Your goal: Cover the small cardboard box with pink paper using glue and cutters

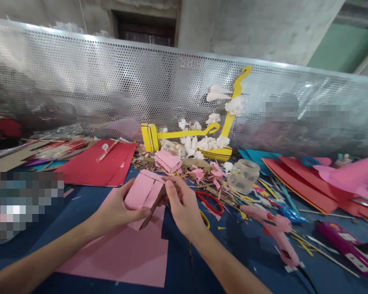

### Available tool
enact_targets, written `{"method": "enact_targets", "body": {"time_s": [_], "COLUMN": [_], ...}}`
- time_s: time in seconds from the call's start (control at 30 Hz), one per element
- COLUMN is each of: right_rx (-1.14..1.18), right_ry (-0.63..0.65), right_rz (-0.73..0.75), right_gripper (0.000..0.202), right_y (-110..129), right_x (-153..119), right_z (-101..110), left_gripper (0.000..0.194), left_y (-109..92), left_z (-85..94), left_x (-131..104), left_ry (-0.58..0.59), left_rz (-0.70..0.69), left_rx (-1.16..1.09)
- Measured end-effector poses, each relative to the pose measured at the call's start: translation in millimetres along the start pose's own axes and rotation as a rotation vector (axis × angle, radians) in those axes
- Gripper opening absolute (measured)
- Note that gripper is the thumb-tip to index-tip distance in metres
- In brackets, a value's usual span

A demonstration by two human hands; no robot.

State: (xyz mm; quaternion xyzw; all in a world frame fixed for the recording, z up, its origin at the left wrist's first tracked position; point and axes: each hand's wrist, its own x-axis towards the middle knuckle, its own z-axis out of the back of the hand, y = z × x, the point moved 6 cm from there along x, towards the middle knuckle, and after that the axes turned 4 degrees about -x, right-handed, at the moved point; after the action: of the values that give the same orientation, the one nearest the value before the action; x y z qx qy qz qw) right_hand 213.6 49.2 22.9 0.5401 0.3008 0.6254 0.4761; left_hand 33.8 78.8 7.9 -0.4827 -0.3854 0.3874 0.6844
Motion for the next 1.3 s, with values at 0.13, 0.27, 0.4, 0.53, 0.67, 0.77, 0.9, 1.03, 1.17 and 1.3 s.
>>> {"method": "enact_targets", "body": {"time_s": [0.13,0.27,0.4,0.53,0.67,0.77,0.9,1.03,1.17,1.3], "right_rx": [-0.200,-0.820,-1.016,-1.088,-1.115,-1.114,-0.819,-0.133,-0.018,-0.396], "right_ry": [-0.005,0.064,0.288,0.313,0.313,0.278,0.264,0.159,0.003,-0.072], "right_rz": [0.026,0.044,-0.131,-0.111,-0.146,-0.146,-0.243,-0.458,-0.402,-0.160], "right_gripper": [0.034,0.025,0.030,0.028,0.019,0.013,0.039,0.058,0.060,0.053], "right_y": [1,-10,-38,-42,-38,-28,-19,-24,-27,-18], "right_x": [17,28,16,10,11,7,-19,-55,-59,-38], "right_z": [30,81,103,95,97,110,125,118,100,87], "left_gripper": [0.067,0.066,0.063,0.060,0.059,0.060,0.060,0.064,0.083,0.071], "left_y": [9,16,26,31,28,25,21,15,6,6], "left_z": [4.2,7.7,12.7,19.3,23.8,26.6,27.1,25.7,34.8,48.4], "left_x": [3,6,8,10,11,10,10,11,13,19], "left_ry": [-0.044,-0.090,-0.194,-0.280,-0.286,-0.312,-0.319,-0.255,-0.228,-0.219], "left_rz": [0.082,0.205,0.360,0.422,0.370,0.362,0.344,0.272,0.105,-0.047], "left_rx": [-0.210,-0.455,-0.675,-0.690,-0.683,-0.687,-0.709,-0.624,-0.243,0.211]}}
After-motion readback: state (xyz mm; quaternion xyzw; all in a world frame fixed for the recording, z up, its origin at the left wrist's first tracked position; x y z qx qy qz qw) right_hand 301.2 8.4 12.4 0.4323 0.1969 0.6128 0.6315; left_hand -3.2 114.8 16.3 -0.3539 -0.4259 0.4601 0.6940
